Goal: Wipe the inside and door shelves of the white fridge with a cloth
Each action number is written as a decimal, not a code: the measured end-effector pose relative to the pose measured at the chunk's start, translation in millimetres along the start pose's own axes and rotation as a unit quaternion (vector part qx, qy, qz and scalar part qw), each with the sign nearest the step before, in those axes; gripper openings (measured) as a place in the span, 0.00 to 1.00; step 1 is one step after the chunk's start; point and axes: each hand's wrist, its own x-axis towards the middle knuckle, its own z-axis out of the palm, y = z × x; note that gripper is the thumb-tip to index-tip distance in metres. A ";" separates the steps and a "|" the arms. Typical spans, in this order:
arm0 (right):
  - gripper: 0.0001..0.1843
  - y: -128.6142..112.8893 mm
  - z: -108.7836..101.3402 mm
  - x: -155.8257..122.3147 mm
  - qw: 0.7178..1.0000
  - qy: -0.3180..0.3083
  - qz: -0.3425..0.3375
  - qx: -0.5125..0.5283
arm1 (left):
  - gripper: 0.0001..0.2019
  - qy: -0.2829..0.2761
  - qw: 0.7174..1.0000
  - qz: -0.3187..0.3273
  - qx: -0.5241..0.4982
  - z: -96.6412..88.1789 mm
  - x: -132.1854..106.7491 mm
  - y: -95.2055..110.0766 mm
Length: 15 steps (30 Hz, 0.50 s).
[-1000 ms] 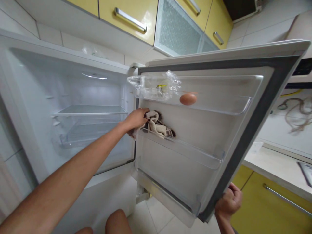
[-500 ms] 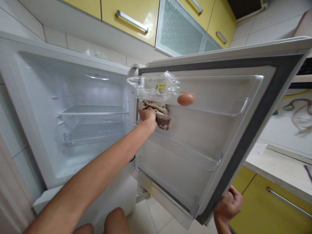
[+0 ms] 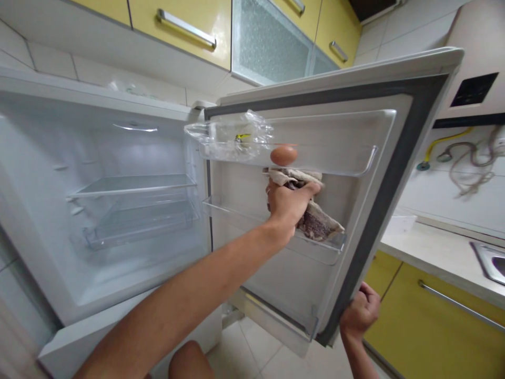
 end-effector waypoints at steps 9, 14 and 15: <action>0.18 -3.5 -4.2 -2.1 1.000 -0.002 -0.015 -0.005 | 0.12 -0.029 0.976 -0.154 -0.149 33.7 -15.5 4.4; 0.19 -1.0 -5.6 -2.7 1.000 -0.015 -0.006 0.005 | 0.04 0.045 0.966 -0.179 -0.179 4.4 -9.9 14.9; 0.19 -0.4 -6.0 -3.2 1.000 -0.014 -0.003 0.004 | 0.04 0.053 0.967 -0.170 -0.180 -4.5 -7.1 16.0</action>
